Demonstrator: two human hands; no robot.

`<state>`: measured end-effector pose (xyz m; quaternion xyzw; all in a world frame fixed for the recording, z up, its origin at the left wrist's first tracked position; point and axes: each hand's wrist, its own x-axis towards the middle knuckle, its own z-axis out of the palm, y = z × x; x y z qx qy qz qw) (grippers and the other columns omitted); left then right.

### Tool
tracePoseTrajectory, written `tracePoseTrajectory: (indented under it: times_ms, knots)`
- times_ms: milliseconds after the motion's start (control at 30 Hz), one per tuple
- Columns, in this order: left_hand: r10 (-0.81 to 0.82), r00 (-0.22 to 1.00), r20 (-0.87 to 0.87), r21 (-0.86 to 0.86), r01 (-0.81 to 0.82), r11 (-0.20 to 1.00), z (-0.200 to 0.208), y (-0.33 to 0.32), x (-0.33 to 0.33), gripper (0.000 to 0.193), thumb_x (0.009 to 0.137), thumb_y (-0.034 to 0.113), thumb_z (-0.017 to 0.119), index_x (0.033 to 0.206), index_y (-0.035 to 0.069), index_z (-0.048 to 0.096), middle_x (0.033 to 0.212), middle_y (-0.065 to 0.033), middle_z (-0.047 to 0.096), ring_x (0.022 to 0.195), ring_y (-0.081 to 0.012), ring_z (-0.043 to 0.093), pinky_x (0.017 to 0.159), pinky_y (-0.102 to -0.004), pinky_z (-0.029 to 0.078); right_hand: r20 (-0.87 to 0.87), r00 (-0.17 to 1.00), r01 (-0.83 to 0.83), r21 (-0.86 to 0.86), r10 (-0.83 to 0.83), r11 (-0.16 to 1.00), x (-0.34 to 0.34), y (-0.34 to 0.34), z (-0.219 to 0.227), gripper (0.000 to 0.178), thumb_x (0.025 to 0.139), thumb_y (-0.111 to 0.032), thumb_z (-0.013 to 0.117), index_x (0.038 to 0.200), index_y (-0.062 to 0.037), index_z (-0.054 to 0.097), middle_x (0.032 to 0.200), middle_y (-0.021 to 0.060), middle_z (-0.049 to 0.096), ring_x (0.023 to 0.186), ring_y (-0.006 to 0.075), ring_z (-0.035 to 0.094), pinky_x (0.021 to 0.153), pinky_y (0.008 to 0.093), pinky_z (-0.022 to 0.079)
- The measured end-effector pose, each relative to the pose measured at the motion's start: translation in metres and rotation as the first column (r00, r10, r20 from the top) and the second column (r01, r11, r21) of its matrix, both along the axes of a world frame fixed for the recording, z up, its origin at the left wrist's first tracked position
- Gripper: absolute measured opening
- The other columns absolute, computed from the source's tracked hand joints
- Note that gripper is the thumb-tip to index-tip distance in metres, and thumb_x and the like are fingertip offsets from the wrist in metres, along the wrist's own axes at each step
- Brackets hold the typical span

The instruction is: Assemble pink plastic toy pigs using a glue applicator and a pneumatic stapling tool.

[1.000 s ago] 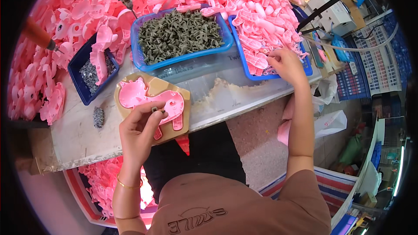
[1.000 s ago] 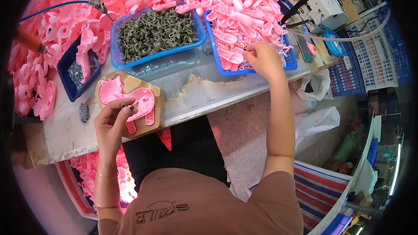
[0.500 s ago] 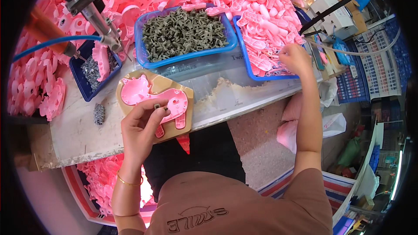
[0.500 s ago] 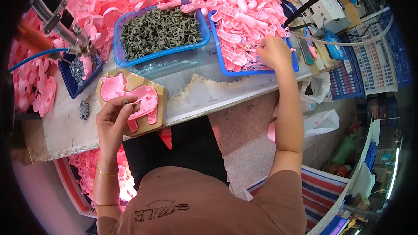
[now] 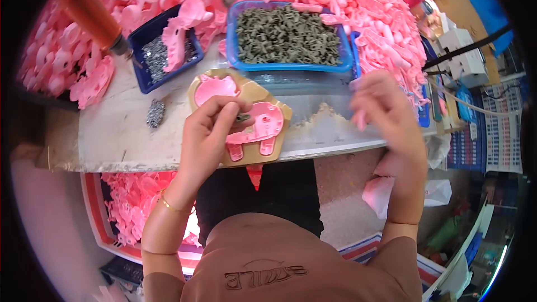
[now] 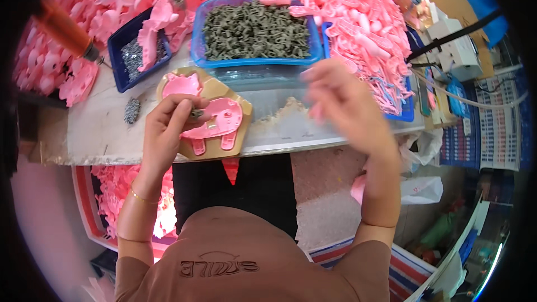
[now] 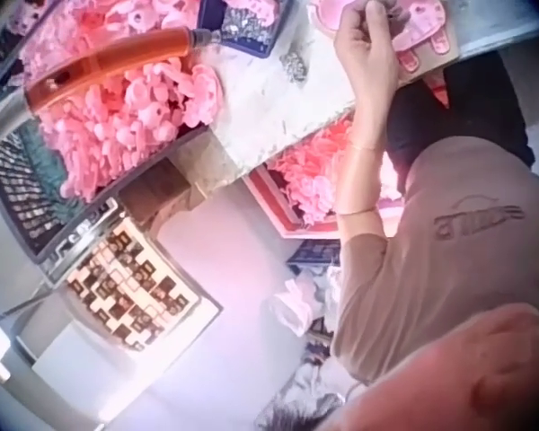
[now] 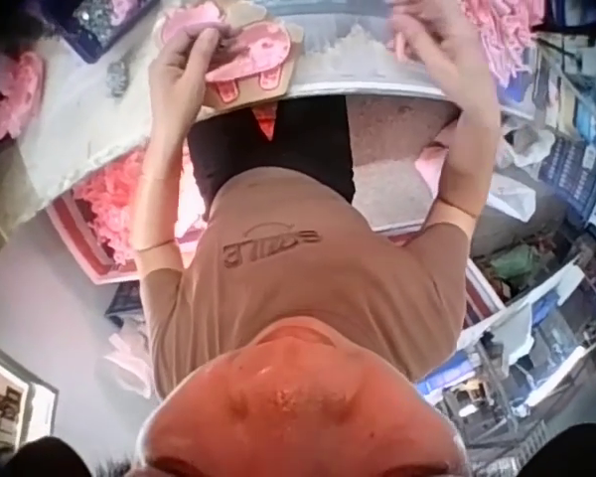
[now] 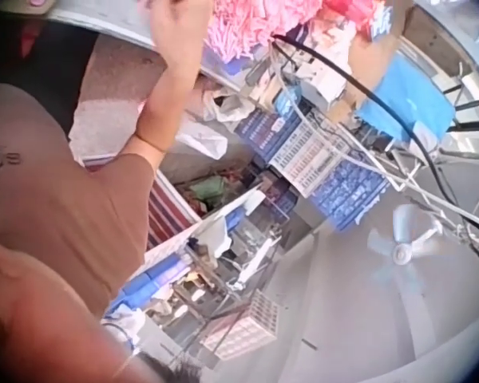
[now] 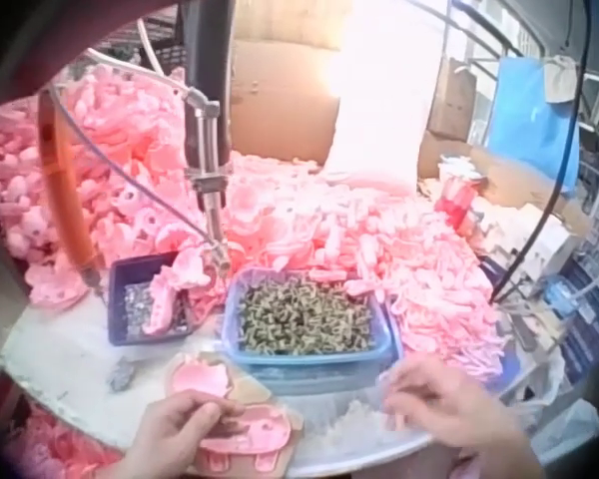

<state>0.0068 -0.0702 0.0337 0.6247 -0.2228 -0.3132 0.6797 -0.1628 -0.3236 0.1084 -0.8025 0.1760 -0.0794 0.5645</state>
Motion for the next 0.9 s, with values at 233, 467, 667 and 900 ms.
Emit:
tracePoseTrajectory:
  times_ms: [233,467,667,900]
  knots:
    - [-0.007,0.997,-0.083,-0.078,0.0,0.997,0.0,-0.003,-0.005,0.022,0.104,0.015,0.054,0.106,-0.006,0.061,0.104,-0.0111,0.071,0.093,-0.0135,0.069,0.084,-0.0273,0.058,0.11,0.91,-0.388,-0.12,0.4,0.914,0.056,0.072,-0.035,0.019,0.095,-0.006,0.064,0.108,0.0003,0.052,0.088,0.006,0.065,0.078,0.0115,0.064,0.068,0.027,0.049]
    - [-0.005,0.997,-0.081,-0.037,0.002,0.999,-0.002,-0.002,-0.007,0.023,0.102,0.019,0.059,0.104,-0.004,0.064,0.095,-0.0071,0.071,0.086,-0.0083,0.067,0.076,-0.0227,0.055,0.136,0.94,-0.298,-0.125,0.314,0.946,0.064,0.074,-0.049,0.019,0.094,-0.006,0.067,0.105,-0.0008,0.053,0.083,0.0048,0.067,0.074,0.0106,0.063,0.067,0.0261,0.05]
    - [0.028,0.994,-0.107,-0.012,-0.03,0.999,-0.002,-0.001,-0.007,0.023,0.102,0.019,0.06,0.102,-0.004,0.065,0.094,-0.0061,0.071,0.084,-0.0089,0.068,0.076,-0.0233,0.056,0.243,0.92,-0.191,-0.409,0.308,0.892,0.065,0.079,-0.056,0.015,0.089,-0.005,0.072,0.092,-0.0014,0.058,0.077,0.0058,0.064,0.066,0.0108,0.06,0.059,0.0257,0.048]
    - [0.072,0.997,-0.027,-0.02,-0.072,0.997,0.001,-0.003,-0.014,0.023,0.102,0.017,0.058,0.103,-0.005,0.063,0.096,-0.0067,0.07,0.086,-0.0102,0.068,0.081,-0.0253,0.058,0.309,0.925,-0.048,-0.479,0.22,0.876,0.065,0.087,-0.065,0.016,0.087,-0.006,0.075,0.088,-0.0023,0.059,0.07,0.0043,0.062,0.055,0.0105,0.056,0.051,0.0259,0.045]
